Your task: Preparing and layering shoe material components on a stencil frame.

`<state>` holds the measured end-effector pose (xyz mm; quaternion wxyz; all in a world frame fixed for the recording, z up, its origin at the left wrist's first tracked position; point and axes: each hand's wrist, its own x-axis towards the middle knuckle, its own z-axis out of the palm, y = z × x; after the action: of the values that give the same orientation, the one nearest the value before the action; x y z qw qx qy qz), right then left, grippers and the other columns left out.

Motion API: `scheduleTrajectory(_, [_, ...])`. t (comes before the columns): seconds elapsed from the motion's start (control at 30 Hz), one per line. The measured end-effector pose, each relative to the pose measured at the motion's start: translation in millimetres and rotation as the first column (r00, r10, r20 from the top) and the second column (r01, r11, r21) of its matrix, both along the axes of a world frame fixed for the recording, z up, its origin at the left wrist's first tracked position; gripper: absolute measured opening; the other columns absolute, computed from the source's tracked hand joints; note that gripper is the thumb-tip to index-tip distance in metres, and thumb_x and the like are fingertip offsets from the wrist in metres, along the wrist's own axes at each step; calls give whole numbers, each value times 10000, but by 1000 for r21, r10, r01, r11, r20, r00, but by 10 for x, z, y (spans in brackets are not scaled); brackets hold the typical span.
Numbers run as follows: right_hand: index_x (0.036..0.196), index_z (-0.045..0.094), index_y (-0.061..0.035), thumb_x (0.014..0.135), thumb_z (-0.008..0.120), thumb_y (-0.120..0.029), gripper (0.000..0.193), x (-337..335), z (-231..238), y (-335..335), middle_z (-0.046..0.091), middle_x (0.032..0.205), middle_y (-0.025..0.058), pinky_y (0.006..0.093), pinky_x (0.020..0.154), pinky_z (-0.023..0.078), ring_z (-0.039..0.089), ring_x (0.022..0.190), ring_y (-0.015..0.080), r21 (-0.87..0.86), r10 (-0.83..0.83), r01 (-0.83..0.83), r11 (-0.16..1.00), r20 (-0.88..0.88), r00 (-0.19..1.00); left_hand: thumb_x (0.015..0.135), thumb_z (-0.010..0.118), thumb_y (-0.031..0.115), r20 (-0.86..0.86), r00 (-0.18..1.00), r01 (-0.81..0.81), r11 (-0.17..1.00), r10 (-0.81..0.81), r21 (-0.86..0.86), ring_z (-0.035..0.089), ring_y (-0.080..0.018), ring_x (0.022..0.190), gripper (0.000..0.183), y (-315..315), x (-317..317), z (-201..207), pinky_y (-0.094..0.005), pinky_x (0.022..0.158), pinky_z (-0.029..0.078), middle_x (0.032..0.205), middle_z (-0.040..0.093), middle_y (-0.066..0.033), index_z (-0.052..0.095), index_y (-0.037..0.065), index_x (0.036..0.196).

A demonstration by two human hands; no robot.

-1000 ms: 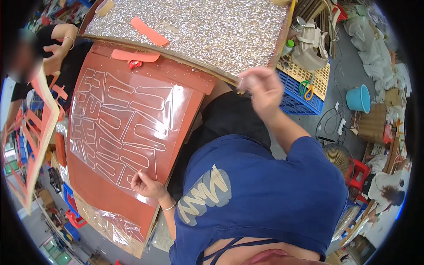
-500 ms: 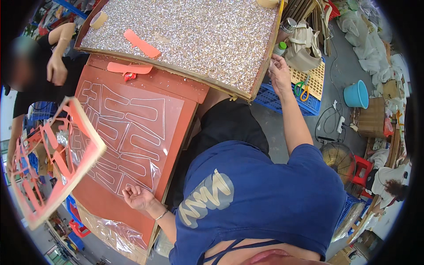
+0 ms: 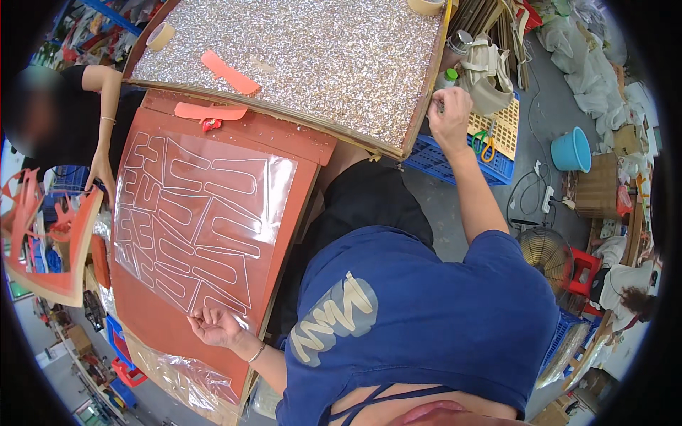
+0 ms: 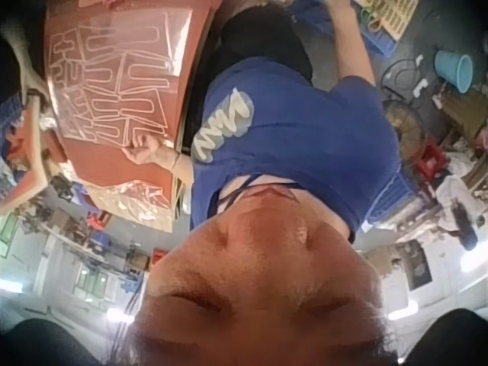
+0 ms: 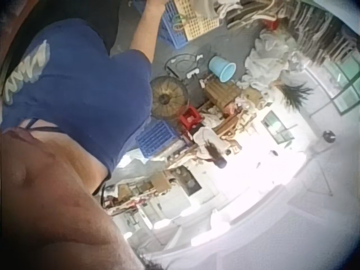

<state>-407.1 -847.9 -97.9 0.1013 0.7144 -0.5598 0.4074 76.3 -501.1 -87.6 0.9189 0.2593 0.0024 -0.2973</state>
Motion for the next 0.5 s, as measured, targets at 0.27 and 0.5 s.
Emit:
scheduleTrajectory(0.27, [1046,535,-51,724,707,-128,372,-199,301,-311,524,1055,86,361,966,364,498,1064,231,379,174,-341,860,409,896,943,505,129,626,774,-241,870,-95,430,518,-100,601,134,-367,-482,246,-203,492,421,848,613,-102,568,11,931])
scheduleTrajectory(0.5, [1107,502,-1,773,779,-191,474,-100,-135,-206,503,1006,66,286,844,463,510,989,142,215,12,-247,945,731,682,833,607,-25,836,-15,-48,835,-549,548,588,-187,855,197,-1386,-1448,488,-277,765,480,971,598,-128,566,-12,1026])
